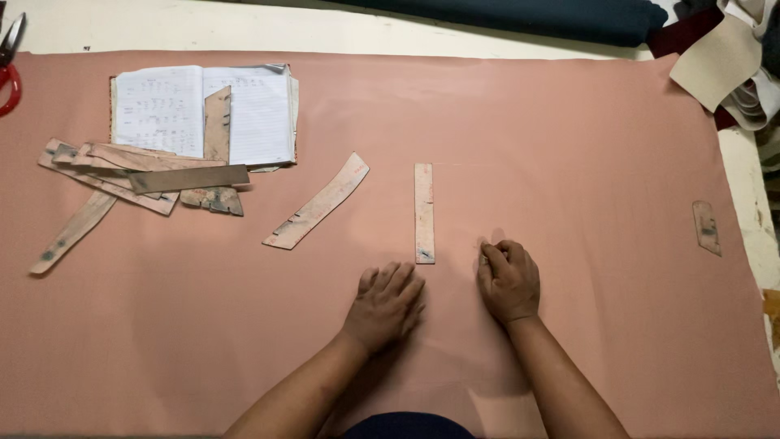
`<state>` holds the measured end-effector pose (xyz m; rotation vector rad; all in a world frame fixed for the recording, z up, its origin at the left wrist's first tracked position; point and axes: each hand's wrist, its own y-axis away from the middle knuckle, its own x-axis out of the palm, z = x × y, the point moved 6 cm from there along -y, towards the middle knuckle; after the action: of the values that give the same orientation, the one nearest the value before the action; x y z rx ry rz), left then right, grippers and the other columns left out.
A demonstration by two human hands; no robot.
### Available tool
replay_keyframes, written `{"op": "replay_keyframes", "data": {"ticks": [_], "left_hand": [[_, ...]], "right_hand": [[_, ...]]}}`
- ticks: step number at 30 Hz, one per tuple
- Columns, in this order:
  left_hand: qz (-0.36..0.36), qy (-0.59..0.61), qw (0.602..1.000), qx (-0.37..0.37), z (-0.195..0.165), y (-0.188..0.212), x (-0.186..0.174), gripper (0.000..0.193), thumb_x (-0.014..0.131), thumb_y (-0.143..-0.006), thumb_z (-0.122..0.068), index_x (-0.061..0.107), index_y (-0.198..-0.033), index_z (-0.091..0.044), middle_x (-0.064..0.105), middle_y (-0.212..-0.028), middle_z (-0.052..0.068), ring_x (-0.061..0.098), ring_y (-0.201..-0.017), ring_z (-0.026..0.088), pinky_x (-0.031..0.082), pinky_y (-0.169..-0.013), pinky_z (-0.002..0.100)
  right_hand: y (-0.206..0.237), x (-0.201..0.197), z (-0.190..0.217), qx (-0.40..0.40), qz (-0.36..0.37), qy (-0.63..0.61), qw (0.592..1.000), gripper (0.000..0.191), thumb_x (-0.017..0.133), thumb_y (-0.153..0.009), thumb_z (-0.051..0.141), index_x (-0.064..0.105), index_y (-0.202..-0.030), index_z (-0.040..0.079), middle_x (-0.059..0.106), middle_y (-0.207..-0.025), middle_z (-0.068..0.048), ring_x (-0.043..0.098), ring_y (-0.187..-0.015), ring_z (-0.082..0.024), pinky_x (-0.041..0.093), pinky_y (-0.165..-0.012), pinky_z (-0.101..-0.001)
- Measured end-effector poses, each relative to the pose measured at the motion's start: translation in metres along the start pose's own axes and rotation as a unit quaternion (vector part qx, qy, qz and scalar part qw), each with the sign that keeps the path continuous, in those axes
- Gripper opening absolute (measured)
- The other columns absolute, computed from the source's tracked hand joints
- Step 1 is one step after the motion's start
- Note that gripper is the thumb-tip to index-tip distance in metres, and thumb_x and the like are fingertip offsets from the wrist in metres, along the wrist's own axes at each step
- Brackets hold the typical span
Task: The person marks a large sheet of pink fabric with a ruler and pencil, then uses scissors to cut along the marked lines. The person handles the ruler, pencil, and scissors while working on the fabric laid out on a table.
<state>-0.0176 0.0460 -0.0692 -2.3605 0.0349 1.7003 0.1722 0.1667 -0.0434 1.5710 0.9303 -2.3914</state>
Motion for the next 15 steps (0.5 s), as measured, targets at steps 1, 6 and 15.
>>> {"op": "replay_keyframes", "data": {"ticks": [1, 6, 15], "left_hand": [[-0.02, 0.005, 1.0, 0.012, -0.001, -0.012, -0.003, 0.053, 0.058, -0.097, -0.046, 0.052, -0.145, -0.023, 0.042, -0.156, 0.009, 0.037, -0.145, 0.028, 0.022, -0.117, 0.052], [0.063, 0.031, 0.998, -0.003, 0.009, -0.057, 0.002, 0.06, 0.05, -0.094, -0.054, 0.043, -0.15, -0.031, 0.029, -0.163, 0.001, 0.02, -0.15, 0.027, 0.001, -0.117, 0.063], [0.016, -0.025, 0.997, -0.072, 0.046, -0.025, -0.008, 0.055, 0.049, -0.098, -0.049, 0.044, -0.151, -0.033, 0.032, -0.163, 0.001, 0.026, -0.151, 0.023, 0.008, -0.12, 0.06]], "right_hand": [[0.001, -0.001, 0.0, 0.0, 0.004, 0.004, 1.0, 0.015, 0.069, -0.093, 0.017, 0.073, -0.105, 0.009, 0.062, -0.107, -0.008, 0.063, -0.094, -0.027, 0.052, -0.081, -0.0413], [0.004, -0.001, 0.001, 0.003, 0.007, 0.008, 1.0, 0.017, 0.069, -0.093, 0.018, 0.074, -0.107, 0.01, 0.062, -0.105, -0.008, 0.063, -0.092, -0.027, 0.052, -0.08, -0.0421], [0.002, -0.001, 0.002, 0.026, 0.029, -0.013, 0.999, 0.018, 0.068, -0.093, 0.018, 0.074, -0.108, 0.009, 0.061, -0.107, -0.009, 0.063, -0.093, -0.026, 0.052, -0.08, -0.041]]}}
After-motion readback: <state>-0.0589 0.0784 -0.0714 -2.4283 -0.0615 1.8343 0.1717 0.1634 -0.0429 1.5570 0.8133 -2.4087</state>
